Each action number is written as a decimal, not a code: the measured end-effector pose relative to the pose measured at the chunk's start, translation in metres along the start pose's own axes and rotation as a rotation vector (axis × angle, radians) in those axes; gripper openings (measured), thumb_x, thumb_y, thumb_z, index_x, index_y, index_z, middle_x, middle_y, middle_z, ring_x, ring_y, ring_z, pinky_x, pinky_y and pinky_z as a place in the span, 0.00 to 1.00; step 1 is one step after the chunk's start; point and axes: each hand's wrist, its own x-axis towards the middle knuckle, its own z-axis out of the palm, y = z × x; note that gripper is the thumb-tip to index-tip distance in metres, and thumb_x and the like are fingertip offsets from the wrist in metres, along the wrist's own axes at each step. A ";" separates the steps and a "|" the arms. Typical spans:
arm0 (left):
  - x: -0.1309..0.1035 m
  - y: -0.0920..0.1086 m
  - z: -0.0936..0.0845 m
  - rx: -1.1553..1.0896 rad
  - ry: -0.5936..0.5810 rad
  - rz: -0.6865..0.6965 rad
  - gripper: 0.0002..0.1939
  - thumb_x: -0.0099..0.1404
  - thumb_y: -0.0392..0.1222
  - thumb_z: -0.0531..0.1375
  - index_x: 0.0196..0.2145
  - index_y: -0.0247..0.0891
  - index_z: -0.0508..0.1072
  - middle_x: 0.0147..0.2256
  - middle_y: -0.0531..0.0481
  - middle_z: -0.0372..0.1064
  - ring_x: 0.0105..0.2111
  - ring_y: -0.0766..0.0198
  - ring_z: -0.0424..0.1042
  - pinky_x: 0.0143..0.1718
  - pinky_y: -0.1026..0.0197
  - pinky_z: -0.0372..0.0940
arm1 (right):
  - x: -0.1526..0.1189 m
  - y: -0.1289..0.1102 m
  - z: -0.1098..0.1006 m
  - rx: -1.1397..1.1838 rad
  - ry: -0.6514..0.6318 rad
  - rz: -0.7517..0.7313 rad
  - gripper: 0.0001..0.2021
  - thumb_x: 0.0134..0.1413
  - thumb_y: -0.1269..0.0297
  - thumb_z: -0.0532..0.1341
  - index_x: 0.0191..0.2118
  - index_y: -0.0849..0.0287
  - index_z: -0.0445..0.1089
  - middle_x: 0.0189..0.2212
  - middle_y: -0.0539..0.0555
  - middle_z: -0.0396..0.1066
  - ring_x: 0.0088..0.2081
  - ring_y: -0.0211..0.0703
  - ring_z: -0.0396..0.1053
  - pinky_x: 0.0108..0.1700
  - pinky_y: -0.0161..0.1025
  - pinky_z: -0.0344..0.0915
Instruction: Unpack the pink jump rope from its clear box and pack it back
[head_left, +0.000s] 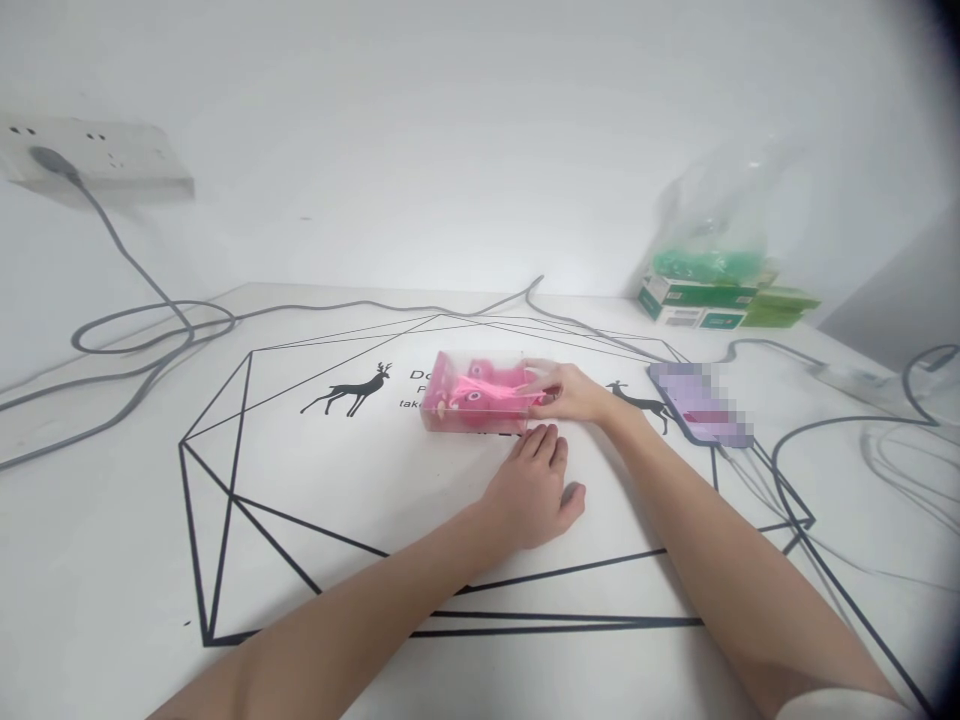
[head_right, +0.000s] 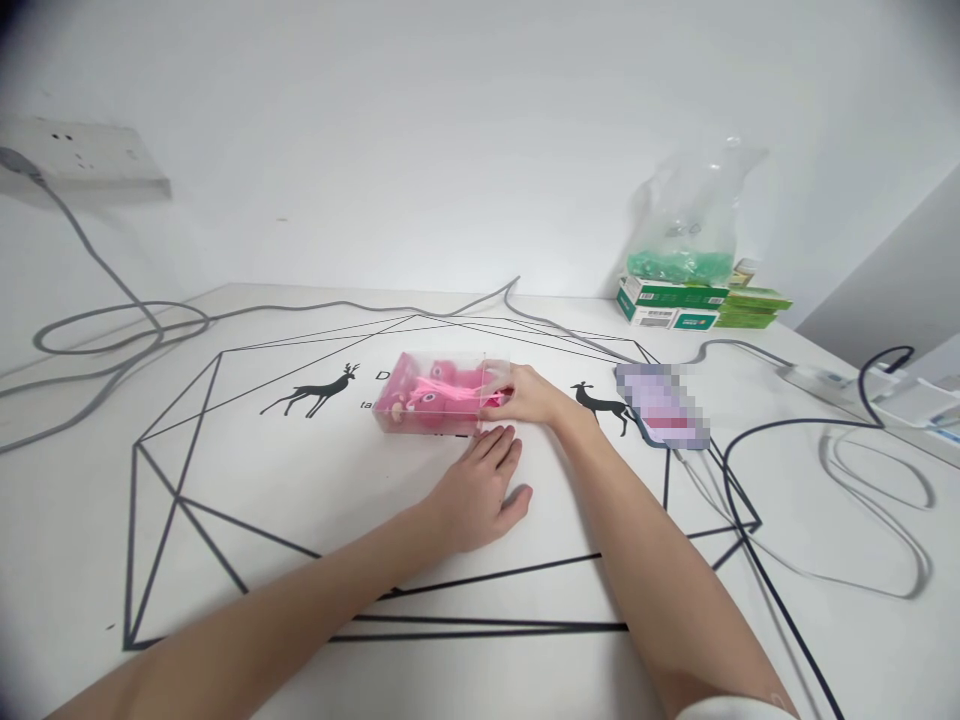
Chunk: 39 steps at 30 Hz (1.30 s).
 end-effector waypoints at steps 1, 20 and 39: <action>0.000 0.000 0.000 0.000 -0.002 0.000 0.30 0.69 0.50 0.50 0.58 0.19 0.65 0.60 0.26 0.61 0.62 0.42 0.59 0.64 0.44 0.52 | 0.000 0.000 -0.002 -0.001 -0.003 0.008 0.10 0.49 0.63 0.67 0.39 0.53 0.81 0.52 0.52 0.70 0.37 0.41 0.72 0.39 0.36 0.67; 0.001 0.001 -0.002 -0.025 0.008 -0.001 0.30 0.68 0.49 0.50 0.60 0.24 0.62 0.61 0.30 0.61 0.62 0.43 0.59 0.64 0.45 0.53 | 0.000 -0.003 0.005 -0.057 -0.049 0.047 0.24 0.52 0.51 0.67 0.55 0.48 0.73 0.63 0.54 0.59 0.63 0.57 0.59 0.63 0.50 0.58; 0.000 -0.001 0.000 -0.054 0.045 0.013 0.24 0.67 0.46 0.53 0.56 0.29 0.68 0.59 0.30 0.62 0.61 0.43 0.61 0.64 0.44 0.53 | -0.004 0.002 -0.003 -0.064 -0.016 0.034 0.11 0.47 0.59 0.69 0.39 0.52 0.81 0.56 0.53 0.68 0.52 0.51 0.70 0.51 0.42 0.67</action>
